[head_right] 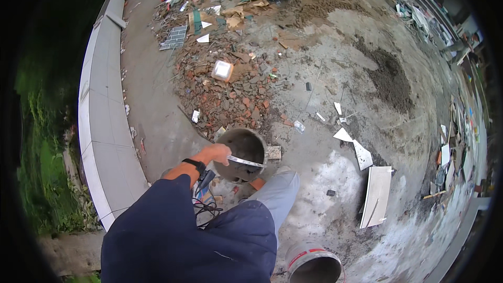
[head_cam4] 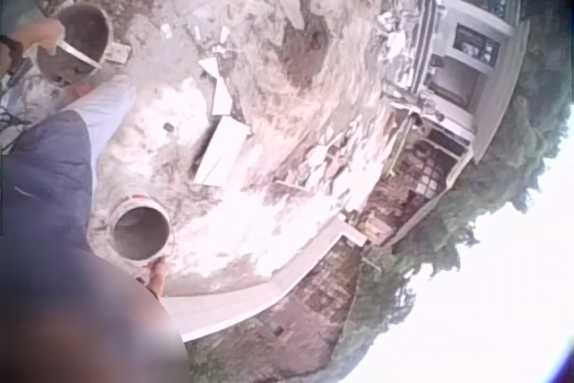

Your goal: Applying mortar to a tile and placing it on a low wall at a construction site.

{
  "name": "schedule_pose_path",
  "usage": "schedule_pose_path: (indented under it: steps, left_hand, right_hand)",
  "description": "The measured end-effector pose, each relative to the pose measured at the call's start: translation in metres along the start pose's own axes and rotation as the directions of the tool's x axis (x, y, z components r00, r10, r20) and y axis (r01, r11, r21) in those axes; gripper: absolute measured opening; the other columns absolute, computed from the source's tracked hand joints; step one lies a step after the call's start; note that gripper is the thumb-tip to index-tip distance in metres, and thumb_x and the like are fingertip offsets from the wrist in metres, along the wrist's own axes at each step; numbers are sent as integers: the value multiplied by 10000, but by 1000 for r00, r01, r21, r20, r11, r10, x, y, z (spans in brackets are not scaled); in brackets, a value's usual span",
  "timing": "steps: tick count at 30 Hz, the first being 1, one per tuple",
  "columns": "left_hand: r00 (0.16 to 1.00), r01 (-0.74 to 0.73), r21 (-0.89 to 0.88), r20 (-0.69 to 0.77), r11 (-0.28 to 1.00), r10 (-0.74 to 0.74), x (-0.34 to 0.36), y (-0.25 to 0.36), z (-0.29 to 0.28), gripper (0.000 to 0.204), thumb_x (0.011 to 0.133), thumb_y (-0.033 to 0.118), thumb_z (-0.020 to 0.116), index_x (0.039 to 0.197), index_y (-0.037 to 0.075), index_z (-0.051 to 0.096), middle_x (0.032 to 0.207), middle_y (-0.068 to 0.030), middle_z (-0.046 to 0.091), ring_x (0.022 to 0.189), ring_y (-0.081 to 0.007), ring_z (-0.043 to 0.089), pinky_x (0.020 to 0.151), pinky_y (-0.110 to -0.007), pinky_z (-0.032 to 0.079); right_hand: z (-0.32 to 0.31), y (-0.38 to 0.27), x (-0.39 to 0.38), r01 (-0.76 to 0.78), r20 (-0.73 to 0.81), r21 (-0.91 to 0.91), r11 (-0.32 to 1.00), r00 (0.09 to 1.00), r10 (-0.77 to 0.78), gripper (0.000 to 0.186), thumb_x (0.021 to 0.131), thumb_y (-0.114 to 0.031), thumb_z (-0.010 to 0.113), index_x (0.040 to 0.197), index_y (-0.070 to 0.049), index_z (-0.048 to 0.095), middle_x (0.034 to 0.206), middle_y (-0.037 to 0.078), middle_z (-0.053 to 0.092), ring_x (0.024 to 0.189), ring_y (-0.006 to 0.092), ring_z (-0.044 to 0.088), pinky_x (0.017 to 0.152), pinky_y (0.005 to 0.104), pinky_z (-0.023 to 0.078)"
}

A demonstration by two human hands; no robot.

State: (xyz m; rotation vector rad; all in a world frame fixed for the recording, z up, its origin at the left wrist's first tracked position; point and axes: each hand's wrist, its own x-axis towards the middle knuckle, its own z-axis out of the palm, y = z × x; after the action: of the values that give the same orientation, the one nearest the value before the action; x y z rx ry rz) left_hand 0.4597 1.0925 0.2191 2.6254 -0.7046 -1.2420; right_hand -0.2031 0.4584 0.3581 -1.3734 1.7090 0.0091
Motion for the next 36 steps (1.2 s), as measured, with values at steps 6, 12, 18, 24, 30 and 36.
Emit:
schedule_pose_path:
  steps: [6,12,18,24,30,36]
  left_hand:
    - [963,262,-210,120,942,-241,-72,-108,55,506,691,441,725,994,35,720,1020,-195,690,967,-371,655,852,-464,519]
    - [819,558,-460,175,690,-546,-146,-204,90,564,713,488,684,1018,15,712,1053,-238,672,1009,-390,639,884,-452,508]
    - [636,612,-674,110,413,-763,-234,-253,101,559,714,486,661,1036,30,699,1095,-226,660,1050,-392,617,920,-445,484]
    - [530,480,-846,69,232,-845,-239,-308,78,566,754,485,659,1006,-22,674,1015,-261,663,987,-426,627,854,-477,496]
    - [473,314,-922,360,-229,-804,-226,-394,27,515,770,477,689,835,-34,683,758,-201,678,725,-319,680,677,-429,508]
    - [621,-290,-486,560,-824,-549,-218,-430,82,400,863,395,681,631,118,508,488,-18,442,362,-157,426,342,-365,298]
  right_hand:
    - [82,-139,0,200,41,-180,963,980,-195,336,996,-382,439,1087,-94,586,668,71,549,591,243,549,513,470,482]
    - [231,-325,2,423,234,-386,819,904,-357,344,992,-373,447,1080,-72,588,675,84,554,601,261,562,528,477,479]
    - [450,-499,-28,689,563,-505,520,720,-407,352,988,-364,455,1073,-51,591,681,98,560,612,279,575,542,483,477]
    - [664,-654,-100,876,803,-468,116,477,-359,360,984,-355,463,1067,-29,594,687,112,565,623,297,587,557,490,474]
    - [807,-726,-237,884,800,-467,-28,409,-439,369,980,-345,470,1060,-8,597,694,126,571,633,316,600,571,497,472]
    - [998,-832,-272,932,888,-236,-275,92,-451,533,976,-449,483,828,47,607,639,116,592,655,199,612,540,395,432]
